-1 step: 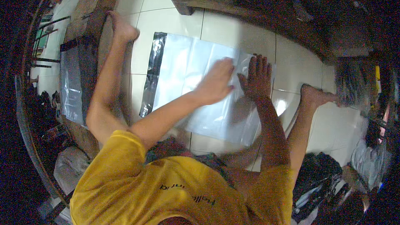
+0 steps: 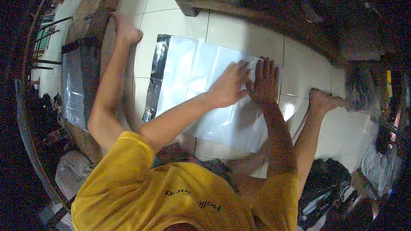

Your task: The person sits on the floor and repeatedly folds white poly mailers, then places them into a black plastic bag. The person handles the mailers one by one, smoothing and folding them before inserting them into the bag.

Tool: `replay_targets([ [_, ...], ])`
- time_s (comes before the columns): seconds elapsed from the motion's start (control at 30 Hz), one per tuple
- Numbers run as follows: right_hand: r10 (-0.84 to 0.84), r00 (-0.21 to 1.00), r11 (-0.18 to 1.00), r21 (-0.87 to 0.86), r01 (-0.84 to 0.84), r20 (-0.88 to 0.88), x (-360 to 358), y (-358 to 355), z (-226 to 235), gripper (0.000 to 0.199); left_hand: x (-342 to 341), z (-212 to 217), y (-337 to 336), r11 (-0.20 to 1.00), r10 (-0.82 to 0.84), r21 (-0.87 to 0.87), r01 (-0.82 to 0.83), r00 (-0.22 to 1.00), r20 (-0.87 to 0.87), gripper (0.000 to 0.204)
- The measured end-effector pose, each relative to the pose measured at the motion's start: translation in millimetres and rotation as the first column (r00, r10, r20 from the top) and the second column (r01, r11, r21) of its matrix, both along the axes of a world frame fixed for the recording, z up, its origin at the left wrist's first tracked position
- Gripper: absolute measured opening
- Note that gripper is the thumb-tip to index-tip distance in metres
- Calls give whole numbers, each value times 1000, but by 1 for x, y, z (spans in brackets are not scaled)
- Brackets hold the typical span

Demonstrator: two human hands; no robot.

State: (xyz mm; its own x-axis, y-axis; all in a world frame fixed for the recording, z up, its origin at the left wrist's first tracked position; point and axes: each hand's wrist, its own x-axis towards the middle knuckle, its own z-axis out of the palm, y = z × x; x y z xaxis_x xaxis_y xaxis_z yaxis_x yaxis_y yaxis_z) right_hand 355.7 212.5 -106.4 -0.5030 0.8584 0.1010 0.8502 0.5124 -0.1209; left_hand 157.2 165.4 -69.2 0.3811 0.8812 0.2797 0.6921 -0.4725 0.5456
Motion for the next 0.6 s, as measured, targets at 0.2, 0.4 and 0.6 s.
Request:
replay_targets([
  [0.2, 33, 998, 998, 47, -35, 53, -5, 3, 0, 83, -17, -24, 19, 985, 64, -151, -88, 985, -159, 79],
  [0.4, 23, 999, 1000, 8, -23, 36, -5, 7, 7, 81, -131, -19, 5, 905, 285, -162, -392, 845, -453, 84],
  [0.6, 14, 999, 1000, -15, -14, 37, -8, 10, 10, 81, -175, -25, -9, 899, 332, -110, -424, 824, -459, 76],
])
